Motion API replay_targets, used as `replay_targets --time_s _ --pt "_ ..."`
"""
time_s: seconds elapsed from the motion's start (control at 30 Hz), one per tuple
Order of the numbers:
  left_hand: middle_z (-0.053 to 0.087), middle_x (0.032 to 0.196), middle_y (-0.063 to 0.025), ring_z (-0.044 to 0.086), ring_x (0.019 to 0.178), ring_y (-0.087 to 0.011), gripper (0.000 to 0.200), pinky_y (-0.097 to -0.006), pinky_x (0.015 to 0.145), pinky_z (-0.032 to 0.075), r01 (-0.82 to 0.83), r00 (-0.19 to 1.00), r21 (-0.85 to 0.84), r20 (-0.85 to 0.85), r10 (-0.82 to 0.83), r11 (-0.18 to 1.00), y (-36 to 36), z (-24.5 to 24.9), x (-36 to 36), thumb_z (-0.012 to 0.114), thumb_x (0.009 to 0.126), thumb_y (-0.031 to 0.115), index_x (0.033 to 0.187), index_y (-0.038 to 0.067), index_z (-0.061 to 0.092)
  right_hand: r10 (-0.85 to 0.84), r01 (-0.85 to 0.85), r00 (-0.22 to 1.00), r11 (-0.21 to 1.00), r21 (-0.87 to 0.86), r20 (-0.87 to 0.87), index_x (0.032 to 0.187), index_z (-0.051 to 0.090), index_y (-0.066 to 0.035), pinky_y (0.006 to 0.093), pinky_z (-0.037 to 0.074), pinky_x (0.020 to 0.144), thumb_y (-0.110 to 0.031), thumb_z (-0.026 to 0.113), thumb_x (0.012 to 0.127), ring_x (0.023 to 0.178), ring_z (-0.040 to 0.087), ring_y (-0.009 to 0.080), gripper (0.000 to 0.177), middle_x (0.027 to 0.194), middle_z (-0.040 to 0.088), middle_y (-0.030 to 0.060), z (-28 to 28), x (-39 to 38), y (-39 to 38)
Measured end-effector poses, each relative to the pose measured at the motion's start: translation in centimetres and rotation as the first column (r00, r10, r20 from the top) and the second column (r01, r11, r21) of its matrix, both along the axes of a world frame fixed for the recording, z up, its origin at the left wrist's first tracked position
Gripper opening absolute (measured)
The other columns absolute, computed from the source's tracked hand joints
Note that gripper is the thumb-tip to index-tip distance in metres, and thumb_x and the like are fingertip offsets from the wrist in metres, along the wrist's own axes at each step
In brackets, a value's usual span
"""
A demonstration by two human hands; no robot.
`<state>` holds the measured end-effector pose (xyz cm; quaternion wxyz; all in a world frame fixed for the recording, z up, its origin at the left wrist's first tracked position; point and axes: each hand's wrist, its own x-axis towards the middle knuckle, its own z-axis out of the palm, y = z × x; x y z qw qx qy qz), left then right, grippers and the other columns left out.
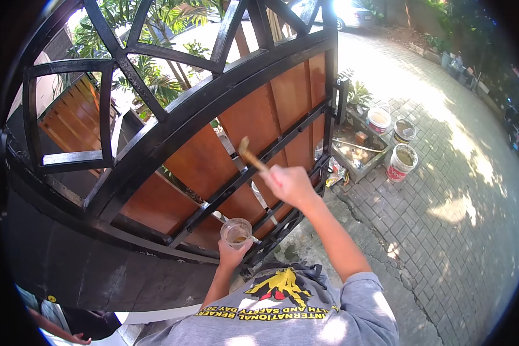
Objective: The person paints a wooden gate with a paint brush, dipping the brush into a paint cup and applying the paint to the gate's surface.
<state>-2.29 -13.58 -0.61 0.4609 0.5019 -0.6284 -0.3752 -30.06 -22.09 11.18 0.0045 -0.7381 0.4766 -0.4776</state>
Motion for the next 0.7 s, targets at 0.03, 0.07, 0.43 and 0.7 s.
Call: replay_targets --time_s 0.03,0.07,0.43,0.7 --pt "0.075 0.109 -0.0120 0.072 0.101 -0.0218 0.057 -0.0359 0.093 0.056 0.001 1.000 -0.011 0.004 -0.001 1.000 -0.3 0.2 -0.2 0.092 0.071 0.017 0.119 0.000 0.066 0.000 0.000 1.000 1.000 -0.006 0.017 0.072 0.058 -0.006 0.0469 0.046 0.048 -0.030 0.068 0.099 0.053 0.060 0.0408 0.037 0.059 0.057 0.0195 0.0 0.1 0.3" --pt "0.075 0.110 -0.0120 0.072 0.101 -0.0218 0.057 -0.0360 0.093 0.056 -0.004 1.000 -0.019 0.010 0.005 1.000 -0.4 0.4 -0.3 0.092 0.071 0.017 0.119 0.000 0.066 0.007 -0.007 0.999 1.000 -0.007 0.036 0.072 0.058 -0.006 0.0471 0.046 0.048 -0.029 0.068 0.099 0.053 0.060 0.0406 0.037 0.059 0.057 0.0196 0.0 0.2 0.6" --pt "0.074 0.112 -0.0104 0.070 0.103 -0.0198 0.055 -0.0356 0.094 0.054 -0.077 0.997 0.050 0.032 0.075 0.996 0.3 -0.6 1.6 0.090 0.073 0.013 0.120 0.000 0.067 0.102 -0.098 0.989 0.994 -0.037 0.109 0.078 0.063 -0.005 0.0423 0.045 0.047 -0.025 0.070 0.099 0.052 0.059 0.0374 0.030 0.059 0.057 0.0172 -0.6 -0.7 -0.2" --pt "0.073 0.112 -0.0113 0.070 0.103 -0.0206 0.055 -0.0356 0.093 0.055 -0.130 0.991 0.045 -0.013 0.131 0.990 0.7 -0.2 2.0 0.091 0.072 0.014 0.120 -0.001 0.066 -0.199 0.199 0.939 0.980 0.029 0.282 0.076 0.061 -0.003 0.0412 0.043 0.046 -0.026 0.066 0.101 0.046 0.057 0.0335 0.034 0.055 0.054 0.0164 -0.8 -0.5 -1.5"
